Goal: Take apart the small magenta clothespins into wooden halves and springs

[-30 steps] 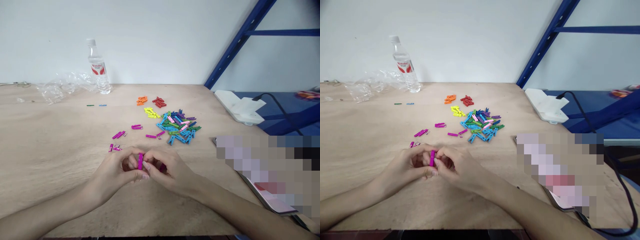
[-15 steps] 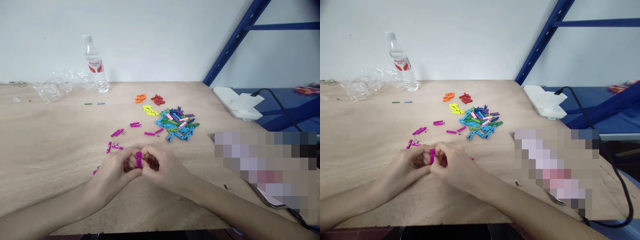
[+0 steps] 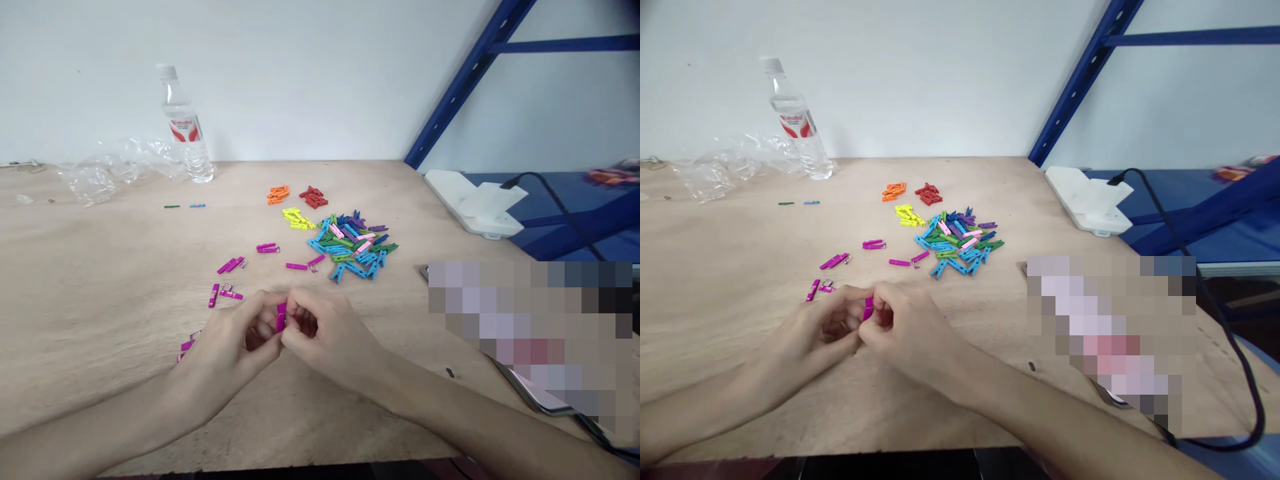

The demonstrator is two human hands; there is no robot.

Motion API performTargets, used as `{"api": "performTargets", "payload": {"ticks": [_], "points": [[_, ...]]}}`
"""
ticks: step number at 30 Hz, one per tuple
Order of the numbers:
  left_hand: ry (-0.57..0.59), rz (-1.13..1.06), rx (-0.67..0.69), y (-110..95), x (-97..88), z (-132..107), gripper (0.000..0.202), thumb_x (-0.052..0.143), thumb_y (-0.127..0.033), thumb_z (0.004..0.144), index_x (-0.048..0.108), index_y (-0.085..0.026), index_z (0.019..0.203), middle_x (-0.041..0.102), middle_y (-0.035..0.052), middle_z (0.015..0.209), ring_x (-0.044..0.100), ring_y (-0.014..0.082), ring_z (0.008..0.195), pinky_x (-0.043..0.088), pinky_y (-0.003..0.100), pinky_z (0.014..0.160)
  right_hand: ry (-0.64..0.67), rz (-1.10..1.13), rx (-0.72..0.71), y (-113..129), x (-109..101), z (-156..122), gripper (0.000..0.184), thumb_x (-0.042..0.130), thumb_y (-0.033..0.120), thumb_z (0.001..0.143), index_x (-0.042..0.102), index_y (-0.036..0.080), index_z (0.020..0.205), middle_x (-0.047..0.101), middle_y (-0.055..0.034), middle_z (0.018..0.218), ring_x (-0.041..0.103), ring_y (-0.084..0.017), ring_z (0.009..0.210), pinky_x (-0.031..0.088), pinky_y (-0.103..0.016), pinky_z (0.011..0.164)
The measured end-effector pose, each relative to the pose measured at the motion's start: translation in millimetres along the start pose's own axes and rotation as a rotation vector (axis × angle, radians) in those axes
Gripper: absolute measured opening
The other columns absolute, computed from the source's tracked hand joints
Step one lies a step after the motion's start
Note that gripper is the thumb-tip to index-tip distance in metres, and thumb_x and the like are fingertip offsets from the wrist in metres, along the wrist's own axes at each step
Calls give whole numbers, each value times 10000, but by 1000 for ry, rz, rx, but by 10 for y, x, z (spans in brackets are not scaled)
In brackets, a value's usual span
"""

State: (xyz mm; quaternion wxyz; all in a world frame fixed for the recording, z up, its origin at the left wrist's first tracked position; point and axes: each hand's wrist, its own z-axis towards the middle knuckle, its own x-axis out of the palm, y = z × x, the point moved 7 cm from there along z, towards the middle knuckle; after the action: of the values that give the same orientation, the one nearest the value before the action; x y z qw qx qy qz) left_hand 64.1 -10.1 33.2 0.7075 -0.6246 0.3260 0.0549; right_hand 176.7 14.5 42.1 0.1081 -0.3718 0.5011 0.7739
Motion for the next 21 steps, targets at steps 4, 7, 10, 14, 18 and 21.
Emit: {"api": "performTargets", "payload": {"ticks": [4, 7, 10, 14, 18, 21], "points": [[-42, 49, -30, 27, -19, -5, 181, 508, -181, 854, 571, -232, 1016, 642, -12, 816, 580, 139, 686, 441, 249, 605, 11, -21, 15, -24, 5, 18, 118, 532, 109, 687, 456, 176, 628, 515, 49, 600, 454, -88, 565, 301, -232, 530], [-27, -51, -42, 74, 8, 8, 219, 492, -192, 875, 550, -231, 1083, 649, -4, 813, 608, 153, 717, 462, 258, 618, 14, -37, 11, -36, 9, 28, 124, 545, 101, 683, 462, 174, 628, 508, 55, 586, 457, -86, 569, 306, -228, 531], [-32, -67, -34, 109, -4, 33, 175, 510, -241, 886, 570, -227, 1050, 657, 1, 835, 618, 152, 723, 475, 269, 652, 7, -35, 15, -56, 6, 28, 125, 557, 102, 692, 470, 172, 636, 510, 56, 599, 459, -82, 575, 317, -223, 531], [-40, -29, -37, 123, -55, 65, 145, 526, -291, 887, 609, -227, 987, 664, -3, 823, 609, 147, 706, 471, 259, 641, 34, 2, -23, -49, 24, 21, 126, 563, 123, 738, 486, 171, 651, 513, 59, 610, 449, -72, 563, 323, -219, 526], [-13, -67, -76, 109, -80, 80, 196, 463, -311, 917, 632, -213, 897, 675, 4, 826, 596, 135, 660, 472, 236, 590, 28, 5, -51, -45, 25, 17, 116, 565, 126, 750, 502, 172, 664, 505, 66, 597, 447, -65, 554, 326, -208, 514], [-19, -55, -95, 94, -98, 79, 202, 480, -340, 910, 635, -213, 882, 679, 4, 802, 618, 150, 715, 474, 240, 622, 12, -48, -64, -50, 25, 10, 118, 561, 161, 782, 511, 170, 675, 507, 58, 605, 449, -72, 566, 323, -218, 524]]}}
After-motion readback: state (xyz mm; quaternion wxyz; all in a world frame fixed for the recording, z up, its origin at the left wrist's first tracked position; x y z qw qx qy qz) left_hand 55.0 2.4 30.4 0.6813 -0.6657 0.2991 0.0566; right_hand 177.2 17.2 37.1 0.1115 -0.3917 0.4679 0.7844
